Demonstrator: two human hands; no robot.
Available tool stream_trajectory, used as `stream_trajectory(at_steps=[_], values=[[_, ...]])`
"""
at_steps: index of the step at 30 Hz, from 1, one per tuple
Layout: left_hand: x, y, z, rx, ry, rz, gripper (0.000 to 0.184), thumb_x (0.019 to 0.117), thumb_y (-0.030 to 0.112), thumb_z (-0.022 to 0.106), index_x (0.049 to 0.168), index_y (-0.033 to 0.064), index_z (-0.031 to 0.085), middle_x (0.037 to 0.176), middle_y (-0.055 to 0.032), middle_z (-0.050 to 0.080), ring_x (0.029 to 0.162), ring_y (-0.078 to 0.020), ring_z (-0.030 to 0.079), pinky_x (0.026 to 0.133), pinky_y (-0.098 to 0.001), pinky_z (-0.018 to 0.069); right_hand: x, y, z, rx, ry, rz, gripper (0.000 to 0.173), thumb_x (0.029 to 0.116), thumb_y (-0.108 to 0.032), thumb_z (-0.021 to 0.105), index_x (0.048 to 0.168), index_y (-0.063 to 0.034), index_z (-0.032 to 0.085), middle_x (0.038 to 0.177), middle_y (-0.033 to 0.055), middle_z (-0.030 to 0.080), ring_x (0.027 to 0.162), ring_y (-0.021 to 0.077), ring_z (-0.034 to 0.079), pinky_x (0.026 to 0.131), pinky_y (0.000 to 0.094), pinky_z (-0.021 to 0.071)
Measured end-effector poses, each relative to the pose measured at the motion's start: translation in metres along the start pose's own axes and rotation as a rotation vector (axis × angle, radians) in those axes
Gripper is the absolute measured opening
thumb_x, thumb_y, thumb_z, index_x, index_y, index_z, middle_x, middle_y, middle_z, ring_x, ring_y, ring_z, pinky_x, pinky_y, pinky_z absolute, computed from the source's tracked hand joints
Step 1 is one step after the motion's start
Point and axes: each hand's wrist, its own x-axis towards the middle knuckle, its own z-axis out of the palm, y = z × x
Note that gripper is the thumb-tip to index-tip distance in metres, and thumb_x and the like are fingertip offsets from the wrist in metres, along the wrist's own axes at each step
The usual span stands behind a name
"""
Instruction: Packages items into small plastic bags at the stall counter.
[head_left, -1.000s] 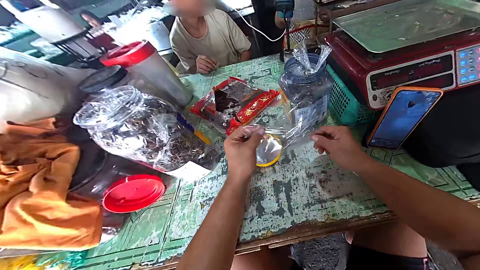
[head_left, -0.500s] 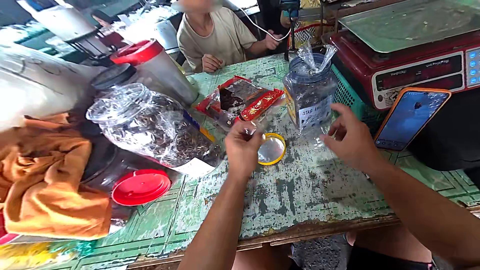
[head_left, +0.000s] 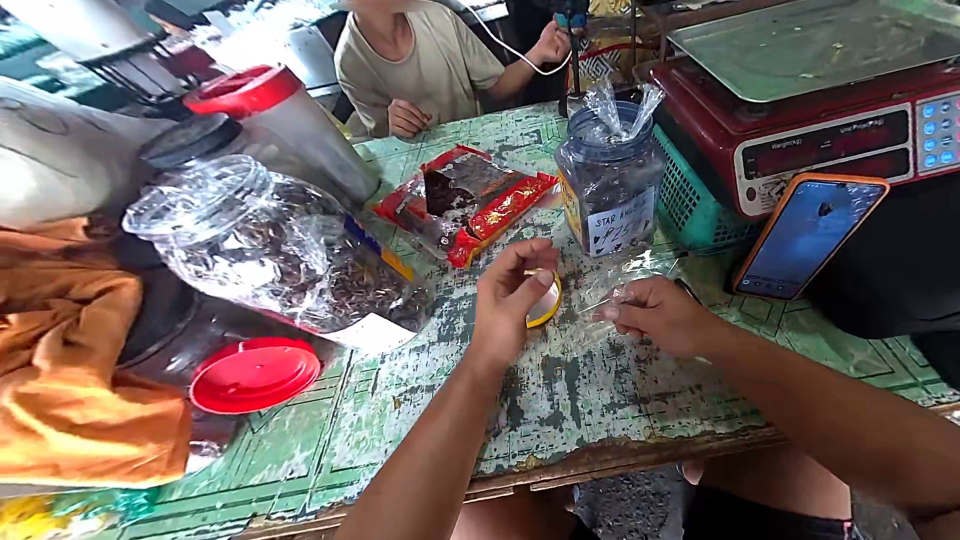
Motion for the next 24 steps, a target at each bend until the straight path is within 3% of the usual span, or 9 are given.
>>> stream_trajectory(at_steps=[3, 6, 8, 9, 11, 14, 17, 20, 24], values=[[-0.003, 0.007, 0.010, 0.033, -0.154, -0.059, 0.057, 0.0944, 0.044, 0.064, 0.139, 0.0091, 0.060, 0.134, -0.0061, 0.066, 0.117, -0.0176, 0.065, 0.092, -0.0382, 0.0580, 0.000, 0.003, 0.005, -0.017, -0.034, 0.010, 0.020, 0.1044, -0.014, 0.057, 0.103, -0.0035, 0.074, 0.079, -0.0004, 0.067, 0.061, 0.0023, 0.055, 0.058, 0.0175, 0.0468], [-0.005, 0.006, 0.027, 0.026, -0.182, -0.033, 0.009, 0.0919, 0.008, 0.071, 0.098, 0.0021, 0.074, 0.104, -0.0071, 0.071, 0.095, -0.0160, 0.069, 0.084, -0.0348, 0.0604, 0.000, -0.001, 0.009, -0.127, -0.034, 0.064, 0.017, 0.1027, -0.020, 0.062, 0.102, -0.0078, 0.073, 0.075, -0.0034, 0.065, 0.061, 0.0005, 0.055, 0.058, 0.0180, 0.0474], [-0.003, 0.004, 0.020, 0.040, -0.149, -0.014, 0.010, 0.0950, 0.008, 0.067, 0.086, 0.0054, 0.070, 0.092, -0.0038, 0.069, 0.082, -0.0124, 0.066, 0.073, -0.0307, 0.0585, 0.001, -0.001, 0.007, -0.271, -0.016, 0.092, 0.020, 0.1039, -0.026, 0.061, 0.102, -0.0116, 0.074, 0.075, -0.0036, 0.064, 0.064, 0.0016, 0.056, 0.062, 0.0212, 0.0483], [-0.001, 0.002, 0.010, 0.065, -0.110, -0.008, 0.014, 0.0980, 0.012, 0.063, 0.086, 0.0074, 0.070, 0.091, -0.0019, 0.068, 0.079, -0.0105, 0.065, 0.069, -0.0291, 0.0565, 0.001, -0.001, 0.005, -0.341, -0.007, 0.094, 0.021, 0.1044, -0.028, 0.059, 0.102, -0.0131, 0.074, 0.076, -0.0036, 0.064, 0.066, 0.0028, 0.057, 0.064, 0.0241, 0.0494], [0.003, -0.003, -0.018, 0.164, 0.005, 0.000, 0.017, 0.1017, 0.018, 0.060, 0.094, 0.0076, 0.072, 0.095, -0.0014, 0.071, 0.084, -0.0107, 0.068, 0.077, -0.0320, 0.0593, 0.001, -0.001, 0.002, -0.400, 0.004, 0.076, 0.023, 0.1049, -0.029, 0.058, 0.100, -0.0128, 0.074, 0.077, -0.0018, 0.064, 0.068, 0.0057, 0.058, 0.067, 0.0286, 0.0510], [0.026, -0.012, -0.049, 0.444, 0.168, -0.133, 0.013, 0.0979, 0.013, 0.068, 0.106, 0.0041, 0.074, 0.101, -0.0057, 0.074, 0.087, -0.0126, 0.070, 0.083, -0.0344, 0.0601, 0.002, 0.000, -0.002, -0.356, 0.030, 0.014, 0.025, 0.1050, -0.030, 0.058, 0.096, -0.0123, 0.073, 0.074, -0.0023, 0.063, 0.066, 0.0052, 0.058, 0.064, 0.0269, 0.0503], [0.068, -0.025, -0.058, 0.750, 0.043, -0.315, 0.024, 0.0977, 0.015, 0.068, 0.118, 0.0039, 0.073, 0.111, -0.0140, 0.073, 0.100, -0.0257, 0.071, 0.093, -0.0506, 0.0563, 0.002, 0.001, -0.001, -0.360, 0.039, -0.010, 0.026, 0.1050, -0.030, 0.059, 0.091, -0.0117, 0.070, 0.069, -0.0023, 0.058, 0.062, 0.0054, 0.055, 0.060, 0.0266, 0.0474], [0.107, -0.055, -0.052, 0.901, -0.079, -0.392, 0.030, 0.0940, 0.015, 0.070, 0.122, 0.0053, 0.072, 0.120, -0.0182, 0.070, 0.111, -0.0353, 0.067, 0.099, -0.0613, 0.0516, 0.004, 0.002, 0.000, -0.361, -0.018, 0.047, 0.026, 0.1052, -0.032, 0.057, 0.100, -0.0117, 0.072, 0.076, -0.0017, 0.063, 0.068, 0.0053, 0.058, 0.066, 0.0274, 0.0500], [0.130, -0.080, -0.035, 1.106, -0.162, -0.444, 0.021, 0.0952, 0.017, 0.065, 0.111, 0.0103, 0.077, 0.120, -0.0177, 0.071, 0.116, -0.0401, 0.065, 0.098, -0.0673, 0.0494, 0.004, -0.002, 0.001, -0.336, -0.046, 0.036, 0.028, 0.1057, -0.033, 0.055, 0.106, -0.0112, 0.073, 0.080, -0.0013, 0.064, 0.071, 0.0047, 0.058, 0.069, 0.0259, 0.0498]])
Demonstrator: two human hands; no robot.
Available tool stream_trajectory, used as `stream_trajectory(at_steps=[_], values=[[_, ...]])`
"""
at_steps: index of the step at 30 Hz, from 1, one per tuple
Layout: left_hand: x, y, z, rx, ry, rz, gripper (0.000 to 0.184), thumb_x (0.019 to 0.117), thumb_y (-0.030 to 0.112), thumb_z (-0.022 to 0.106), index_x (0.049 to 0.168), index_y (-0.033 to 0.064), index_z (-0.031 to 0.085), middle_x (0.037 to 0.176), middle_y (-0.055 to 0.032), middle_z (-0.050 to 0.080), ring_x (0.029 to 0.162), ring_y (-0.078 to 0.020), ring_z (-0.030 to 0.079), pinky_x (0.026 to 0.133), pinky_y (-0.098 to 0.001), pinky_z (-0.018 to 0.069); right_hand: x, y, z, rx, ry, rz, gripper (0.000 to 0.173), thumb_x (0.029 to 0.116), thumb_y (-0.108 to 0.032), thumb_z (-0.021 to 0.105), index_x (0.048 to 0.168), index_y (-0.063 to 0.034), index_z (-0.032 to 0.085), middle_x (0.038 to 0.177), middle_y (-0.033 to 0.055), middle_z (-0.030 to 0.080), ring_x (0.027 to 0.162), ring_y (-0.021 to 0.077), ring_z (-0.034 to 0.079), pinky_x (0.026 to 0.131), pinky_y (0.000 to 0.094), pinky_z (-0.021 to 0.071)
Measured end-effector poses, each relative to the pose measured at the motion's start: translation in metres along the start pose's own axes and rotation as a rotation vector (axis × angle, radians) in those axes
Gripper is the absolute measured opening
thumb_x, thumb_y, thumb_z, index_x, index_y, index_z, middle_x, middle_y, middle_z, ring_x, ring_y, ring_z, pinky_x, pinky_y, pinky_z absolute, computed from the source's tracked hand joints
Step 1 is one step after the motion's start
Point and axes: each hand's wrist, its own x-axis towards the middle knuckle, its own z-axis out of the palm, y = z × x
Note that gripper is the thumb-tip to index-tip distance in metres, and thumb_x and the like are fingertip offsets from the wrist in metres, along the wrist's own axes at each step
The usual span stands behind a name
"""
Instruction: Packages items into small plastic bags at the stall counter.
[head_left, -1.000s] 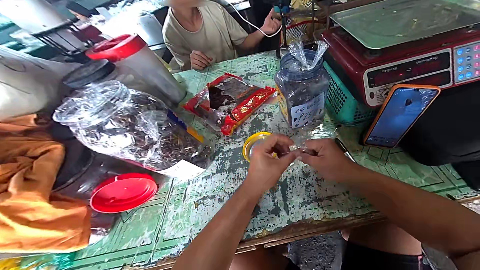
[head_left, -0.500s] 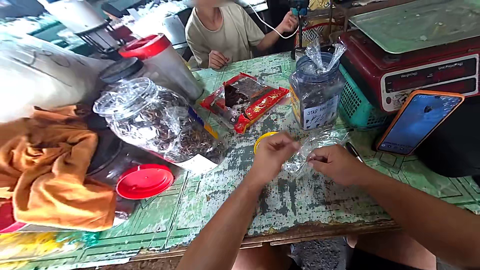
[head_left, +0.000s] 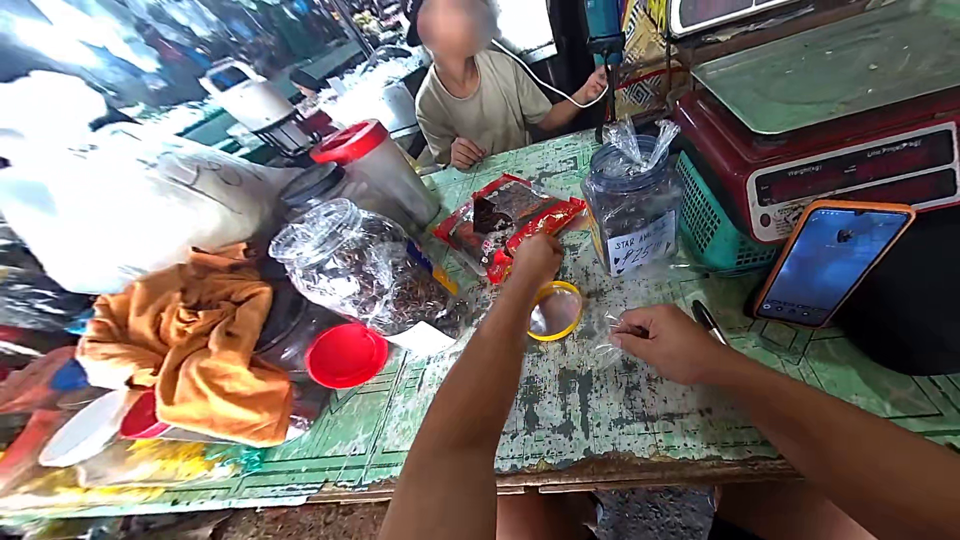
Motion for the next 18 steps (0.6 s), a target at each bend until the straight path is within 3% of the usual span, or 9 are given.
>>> stream_trajectory(at_steps=[2, 5, 11, 14, 16, 18], values=[[0.002, 0.006, 0.003, 0.086, -0.008, 0.008, 0.019, 0.0956, 0.016, 0.062, 0.106, 0.0087, 0.077, 0.112, -0.0194, 0.072, 0.113, -0.0415, 0.066, 0.095, -0.0675, 0.0501, -0.001, -0.001, -0.001, 0.023, 0.018, -0.006, 0.028, 0.1059, -0.033, 0.055, 0.106, -0.0109, 0.073, 0.082, -0.0008, 0.066, 0.072, 0.0047, 0.060, 0.070, 0.0258, 0.0515], [-0.001, 0.004, -0.004, 0.120, -0.019, -0.002, 0.022, 0.0969, 0.018, 0.061, 0.109, 0.0052, 0.074, 0.110, -0.0217, 0.071, 0.110, -0.0429, 0.066, 0.092, -0.0677, 0.0508, -0.003, -0.001, -0.001, 0.078, 0.051, -0.031, 0.027, 0.1058, -0.031, 0.056, 0.107, -0.0106, 0.073, 0.084, -0.0005, 0.067, 0.072, 0.0044, 0.061, 0.069, 0.0247, 0.0523], [-0.003, -0.032, -0.056, -0.112, 0.341, -0.173, 0.025, 0.0950, 0.022, 0.063, 0.111, 0.0045, 0.072, 0.107, -0.0207, 0.072, 0.105, -0.0418, 0.069, 0.092, -0.0679, 0.0512, -0.004, -0.002, 0.001, 0.064, 0.076, -0.038, 0.023, 0.1043, -0.029, 0.058, 0.101, -0.0123, 0.073, 0.082, -0.0020, 0.066, 0.071, 0.0036, 0.059, 0.068, 0.0249, 0.0507], [0.004, -0.058, -0.066, -0.122, 0.347, -0.248, 0.027, 0.0961, 0.023, 0.065, 0.116, 0.0086, 0.075, 0.114, -0.0189, 0.073, 0.111, -0.0405, 0.068, 0.097, -0.0679, 0.0490, -0.002, 0.002, 0.002, 0.110, 0.125, -0.047, 0.022, 0.1039, -0.028, 0.060, 0.099, -0.0107, 0.071, 0.077, -0.0021, 0.064, 0.065, 0.0036, 0.058, 0.063, 0.0236, 0.0500], [-0.003, -0.057, -0.070, -0.219, 0.392, -0.255, 0.028, 0.0961, 0.020, 0.064, 0.119, 0.0067, 0.073, 0.115, -0.0190, 0.073, 0.109, -0.0377, 0.069, 0.097, -0.0639, 0.0508, -0.002, 0.002, -0.002, 0.180, 0.171, -0.021, 0.021, 0.1041, -0.027, 0.061, 0.097, -0.0097, 0.070, 0.075, -0.0025, 0.065, 0.063, 0.0037, 0.058, 0.061, 0.0223, 0.0500], [-0.025, -0.043, -0.067, -0.434, 0.423, -0.158, 0.028, 0.0988, 0.020, 0.063, 0.120, 0.0029, 0.070, 0.112, -0.0171, 0.072, 0.099, -0.0294, 0.071, 0.091, -0.0531, 0.0569, -0.003, -0.001, -0.006, 0.260, 0.220, 0.002, 0.021, 0.1044, -0.024, 0.061, 0.096, -0.0080, 0.071, 0.075, -0.0021, 0.066, 0.062, 0.0038, 0.058, 0.060, 0.0213, 0.0494]])
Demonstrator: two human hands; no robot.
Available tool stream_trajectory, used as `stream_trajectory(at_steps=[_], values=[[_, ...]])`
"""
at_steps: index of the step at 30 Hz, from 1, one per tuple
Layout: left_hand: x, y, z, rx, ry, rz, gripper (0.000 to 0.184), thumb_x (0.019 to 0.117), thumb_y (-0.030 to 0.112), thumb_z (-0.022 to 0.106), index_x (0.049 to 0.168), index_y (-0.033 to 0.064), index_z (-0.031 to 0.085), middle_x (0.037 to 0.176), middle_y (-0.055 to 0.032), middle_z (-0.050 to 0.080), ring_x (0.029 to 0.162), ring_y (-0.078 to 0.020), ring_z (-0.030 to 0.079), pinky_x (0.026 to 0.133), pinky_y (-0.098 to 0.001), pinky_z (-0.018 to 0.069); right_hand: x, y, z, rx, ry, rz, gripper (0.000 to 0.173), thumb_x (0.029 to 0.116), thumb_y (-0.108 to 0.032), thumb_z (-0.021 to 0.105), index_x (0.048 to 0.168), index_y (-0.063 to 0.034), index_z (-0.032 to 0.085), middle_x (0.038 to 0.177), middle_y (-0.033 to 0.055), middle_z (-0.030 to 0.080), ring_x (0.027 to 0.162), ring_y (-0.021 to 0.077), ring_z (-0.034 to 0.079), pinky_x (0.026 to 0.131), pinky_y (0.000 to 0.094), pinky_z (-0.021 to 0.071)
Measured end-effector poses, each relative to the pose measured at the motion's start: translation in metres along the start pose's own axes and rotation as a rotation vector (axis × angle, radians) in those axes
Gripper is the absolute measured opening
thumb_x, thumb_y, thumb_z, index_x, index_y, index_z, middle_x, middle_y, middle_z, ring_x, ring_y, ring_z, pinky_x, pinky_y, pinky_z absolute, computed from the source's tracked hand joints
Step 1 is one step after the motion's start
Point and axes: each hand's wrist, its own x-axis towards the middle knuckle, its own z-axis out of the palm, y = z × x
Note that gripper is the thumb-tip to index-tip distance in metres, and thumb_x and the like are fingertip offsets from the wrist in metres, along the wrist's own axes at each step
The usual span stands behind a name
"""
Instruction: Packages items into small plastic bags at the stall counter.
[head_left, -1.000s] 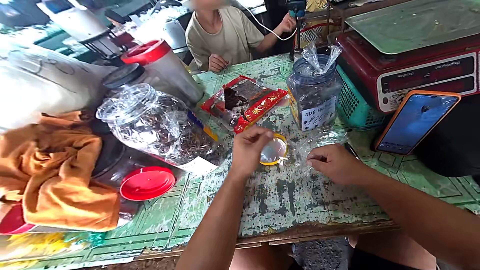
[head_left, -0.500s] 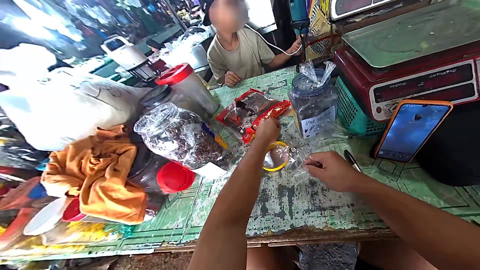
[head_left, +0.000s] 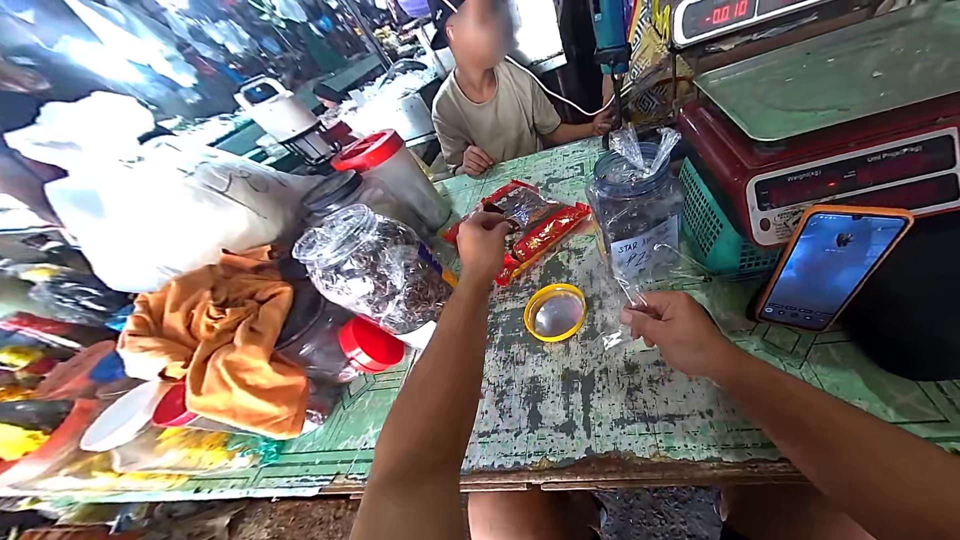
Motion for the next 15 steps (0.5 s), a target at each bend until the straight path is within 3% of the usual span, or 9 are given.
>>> stream_trajectory(at_steps=[2, 4, 5, 6, 7, 9, 11, 15], values=[[-0.048, 0.018, 0.001, -0.307, -0.115, 0.122, 0.033, 0.1039, 0.027, 0.057, 0.121, 0.0006, 0.068, 0.108, -0.0141, 0.071, 0.092, -0.0225, 0.070, 0.082, -0.0445, 0.0588, 0.002, -0.001, 0.000, 0.121, 0.037, 0.006, 0.022, 0.1054, -0.020, 0.059, 0.098, -0.0056, 0.073, 0.078, -0.0002, 0.069, 0.062, 0.0052, 0.059, 0.059, 0.0207, 0.0503], [-0.108, 0.035, 0.009, -0.520, -0.414, 0.256, 0.060, 0.0998, 0.057, 0.053, 0.134, 0.0083, 0.062, 0.125, -0.0065, 0.069, 0.109, -0.0180, 0.068, 0.092, -0.0418, 0.0578, 0.003, 0.000, 0.000, 0.259, 0.068, 0.009, 0.024, 0.1065, -0.017, 0.056, 0.098, -0.0023, 0.073, 0.079, 0.0023, 0.069, 0.063, 0.0067, 0.061, 0.060, 0.0211, 0.0513], [-0.128, 0.042, 0.017, -0.543, -0.561, 0.322, 0.076, 0.0910, 0.067, 0.061, 0.140, 0.0091, 0.058, 0.134, -0.0055, 0.066, 0.119, -0.0184, 0.065, 0.100, -0.0427, 0.0555, 0.004, 0.001, 0.000, 0.332, 0.083, 0.006, 0.025, 0.1069, -0.016, 0.055, 0.098, -0.0008, 0.072, 0.079, 0.0031, 0.070, 0.062, 0.0069, 0.061, 0.059, 0.0210, 0.0512], [-0.143, 0.049, 0.025, -0.530, -0.654, 0.357, 0.079, 0.0845, 0.060, 0.073, 0.141, 0.0066, 0.058, 0.136, -0.0057, 0.066, 0.123, -0.0180, 0.063, 0.104, -0.0414, 0.0534, 0.005, 0.001, 0.000, 0.392, 0.090, 0.003, 0.026, 0.1075, -0.016, 0.053, 0.099, -0.0001, 0.071, 0.079, 0.0031, 0.070, 0.062, 0.0067, 0.061, 0.058, 0.0206, 0.0511], [-0.154, 0.055, 0.032, -0.505, -0.700, 0.374, 0.068, 0.0850, 0.045, 0.080, 0.136, 0.0030, 0.062, 0.130, -0.0059, 0.068, 0.120, -0.0162, 0.064, 0.105, -0.0390, 0.0528, 0.005, 0.002, -0.001, 0.441, 0.089, 0.002, 0.026, 0.1081, -0.017, 0.052, 0.102, 0.0004, 0.070, 0.081, 0.0038, 0.070, 0.062, 0.0071, 0.061, 0.057, 0.0210, 0.0510], [-0.166, 0.063, 0.040, -0.479, -0.640, 0.347, 0.025, 0.0914, 0.018, 0.076, 0.111, 0.0032, 0.074, 0.107, -0.0022, 0.076, 0.101, -0.0091, 0.071, 0.094, -0.0320, 0.0580, 0.005, 0.002, -0.006, 0.480, 0.114, 0.003, 0.026, 0.1085, -0.017, 0.050, 0.106, 0.0008, 0.069, 0.084, 0.0040, 0.070, 0.063, 0.0076, 0.061, 0.058, 0.0220, 0.0516], [-0.166, 0.061, 0.042, -0.572, -0.554, 0.291, 0.009, 0.0957, 0.012, 0.070, 0.097, 0.0042, 0.074, 0.091, 0.0003, 0.075, 0.085, -0.0068, 0.071, 0.083, -0.0294, 0.0602, 0.005, 0.002, -0.009, 0.479, 0.176, -0.007, 0.022, 0.1064, -0.015, 0.054, 0.104, 0.0008, 0.070, 0.080, 0.0026, 0.068, 0.061, 0.0069, 0.059, 0.057, 0.0215, 0.0507], [-0.154, 0.048, 0.041, -0.847, -0.464, 0.122, 0.008, 0.0966, 0.006, 0.065, 0.097, 0.0030, 0.072, 0.091, -0.0039, 0.074, 0.088, -0.0146, 0.072, 0.088, -0.0367, 0.0600, 0.006, 0.003, -0.011, 0.471, 0.258, -0.033, 0.017, 0.1034, -0.008, 0.057, 0.101, 0.0010, 0.072, 0.076, 0.0023, 0.065, 0.059, 0.0060, 0.055, 0.056, 0.0204, 0.0484]])
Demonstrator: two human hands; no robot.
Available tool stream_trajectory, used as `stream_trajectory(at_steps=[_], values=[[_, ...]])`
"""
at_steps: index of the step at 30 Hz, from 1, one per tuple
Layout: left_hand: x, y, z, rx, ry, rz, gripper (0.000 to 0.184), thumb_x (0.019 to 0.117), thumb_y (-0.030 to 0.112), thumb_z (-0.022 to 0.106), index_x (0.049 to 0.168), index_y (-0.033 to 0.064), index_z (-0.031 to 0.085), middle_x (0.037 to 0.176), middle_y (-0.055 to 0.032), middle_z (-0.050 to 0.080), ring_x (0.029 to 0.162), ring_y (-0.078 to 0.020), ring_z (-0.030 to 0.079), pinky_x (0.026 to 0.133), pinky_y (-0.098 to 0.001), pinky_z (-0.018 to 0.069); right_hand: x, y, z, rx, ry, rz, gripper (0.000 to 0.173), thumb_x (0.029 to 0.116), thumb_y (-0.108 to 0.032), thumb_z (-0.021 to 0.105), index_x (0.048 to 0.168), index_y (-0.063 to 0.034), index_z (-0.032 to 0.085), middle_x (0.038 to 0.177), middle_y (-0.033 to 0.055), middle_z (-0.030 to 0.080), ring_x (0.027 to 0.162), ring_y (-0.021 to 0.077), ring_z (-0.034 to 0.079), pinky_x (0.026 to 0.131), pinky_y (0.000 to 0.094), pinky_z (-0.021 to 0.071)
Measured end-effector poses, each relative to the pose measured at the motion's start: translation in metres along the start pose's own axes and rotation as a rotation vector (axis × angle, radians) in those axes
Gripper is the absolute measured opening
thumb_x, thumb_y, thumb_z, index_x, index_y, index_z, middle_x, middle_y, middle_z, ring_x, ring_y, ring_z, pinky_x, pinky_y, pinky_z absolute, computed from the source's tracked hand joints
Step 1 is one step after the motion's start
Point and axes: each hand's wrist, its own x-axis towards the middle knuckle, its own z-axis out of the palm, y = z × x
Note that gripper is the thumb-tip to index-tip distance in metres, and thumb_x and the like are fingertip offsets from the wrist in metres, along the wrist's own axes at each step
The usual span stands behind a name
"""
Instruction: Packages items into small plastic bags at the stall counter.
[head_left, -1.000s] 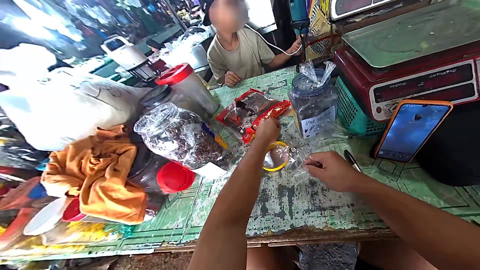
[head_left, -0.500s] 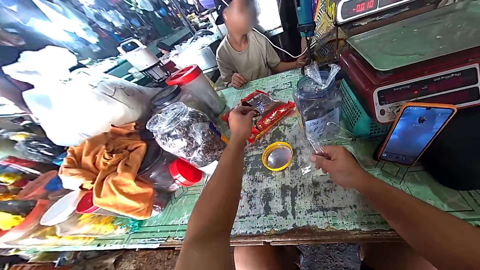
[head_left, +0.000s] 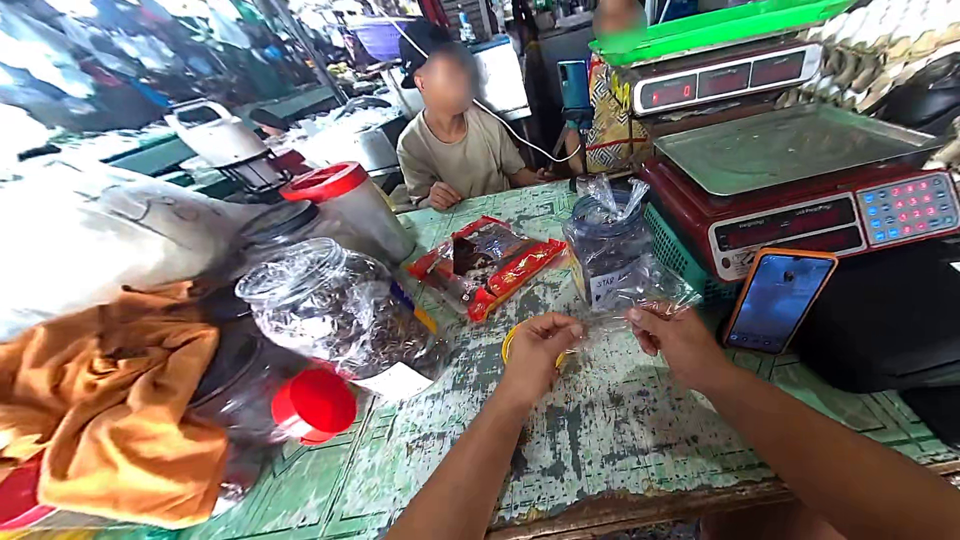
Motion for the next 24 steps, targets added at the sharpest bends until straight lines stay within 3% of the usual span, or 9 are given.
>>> stream_trajectory(at_steps=[4, 6, 10, 13, 17, 19, 22, 24], values=[[-0.001, 0.002, -0.005, -0.158, 0.081, -0.120, 0.011, 0.0948, -0.001, 0.064, 0.102, 0.0049, 0.069, 0.092, -0.0043, 0.072, 0.083, -0.0142, 0.069, 0.082, -0.0356, 0.0593, 0.002, 0.001, 0.000, -0.007, 0.064, 0.045, 0.023, 0.1073, -0.013, 0.051, 0.103, -0.0016, 0.071, 0.076, 0.0014, 0.064, 0.062, 0.0073, 0.056, 0.059, 0.0225, 0.0498], [-0.002, 0.001, -0.006, -0.226, 0.102, -0.126, 0.013, 0.0963, -0.002, 0.062, 0.104, 0.0066, 0.068, 0.096, -0.0046, 0.072, 0.085, -0.0156, 0.070, 0.084, -0.0376, 0.0604, 0.001, 0.005, -0.002, 0.007, 0.083, 0.052, 0.027, 0.1092, -0.019, 0.049, 0.108, -0.0042, 0.071, 0.075, 0.0009, 0.063, 0.061, 0.0079, 0.057, 0.059, 0.0233, 0.0508], [-0.001, 0.006, -0.005, -0.291, 0.194, -0.100, 0.010, 0.0973, 0.001, 0.064, 0.092, 0.0081, 0.069, 0.090, -0.0043, 0.071, 0.078, -0.0155, 0.070, 0.079, -0.0347, 0.0615, 0.003, 0.006, 0.001, 0.007, 0.081, 0.037, 0.032, 0.1107, -0.023, 0.045, 0.110, -0.0038, 0.070, 0.076, 0.0017, 0.064, 0.061, 0.0088, 0.058, 0.059, 0.0236, 0.0518], [0.000, 0.006, -0.008, -0.272, 0.197, -0.089, 0.016, 0.1007, 0.009, 0.063, 0.086, 0.0086, 0.069, 0.081, -0.0036, 0.071, 0.069, -0.0127, 0.068, 0.072, -0.0310, 0.0602, 0.004, 0.005, 0.003, 0.011, 0.086, 0.041, 0.029, 0.1097, -0.020, 0.048, 0.108, -0.0029, 0.071, 0.076, 0.0032, 0.065, 0.061, 0.0096, 0.059, 0.060, 0.0236, 0.0524], [0.001, 0.005, -0.009, -0.259, 0.208, -0.064, 0.010, 0.0972, 0.000, 0.065, 0.094, 0.0066, 0.072, 0.090, -0.0045, 0.073, 0.077, -0.0140, 0.070, 0.078, -0.0327, 0.0615, 0.004, 0.005, 0.000, 0.001, 0.079, 0.017, 0.020, 0.1062, -0.015, 0.055, 0.106, -0.0037, 0.072, 0.079, 0.0026, 0.065, 0.062, 0.0082, 0.057, 0.059, 0.0226, 0.0514], [0.001, 0.005, -0.011, -0.240, 0.236, -0.045, 0.009, 0.0963, 0.002, 0.067, 0.093, 0.0077, 0.072, 0.091, -0.0032, 0.073, 0.076, -0.0129, 0.069, 0.076, -0.0309, 0.0610, 0.004, 0.004, -0.002, -0.009, 0.103, 0.019, 0.018, 0.1051, -0.015, 0.058, 0.111, -0.0042, 0.071, 0.083, 0.0033, 0.066, 0.063, 0.0081, 0.057, 0.057, 0.0221, 0.0505], [0.002, 0.005, -0.018, -0.124, 0.295, 0.021, 0.008, 0.0979, 0.008, 0.068, 0.092, 0.0092, 0.072, 0.088, -0.0006, 0.073, 0.077, -0.0125, 0.071, 0.078, -0.0319, 0.0620, 0.005, 0.002, -0.007, -0.055, 0.165, -0.056, 0.024, 0.1032, -0.017, 0.061, 0.125, -0.0068, 0.062, 0.091, 0.0026, 0.063, 0.063, 0.0079, 0.056, 0.056, 0.0228, 0.0501], [0.003, 0.004, -0.023, 0.034, 0.311, 0.108, 0.005, 0.0964, 0.005, 0.069, 0.098, 0.0074, 0.073, 0.093, -0.0012, 0.073, 0.080, -0.0117, 0.069, 0.079, -0.0319, 0.0610, 0.005, -0.003, -0.012, -0.106, 0.197, -0.153, 0.022, 0.1014, -0.020, 0.064, 0.120, -0.0112, 0.056, 0.092, 0.0008, 0.060, 0.063, 0.0067, 0.055, 0.056, 0.0226, 0.0493]])
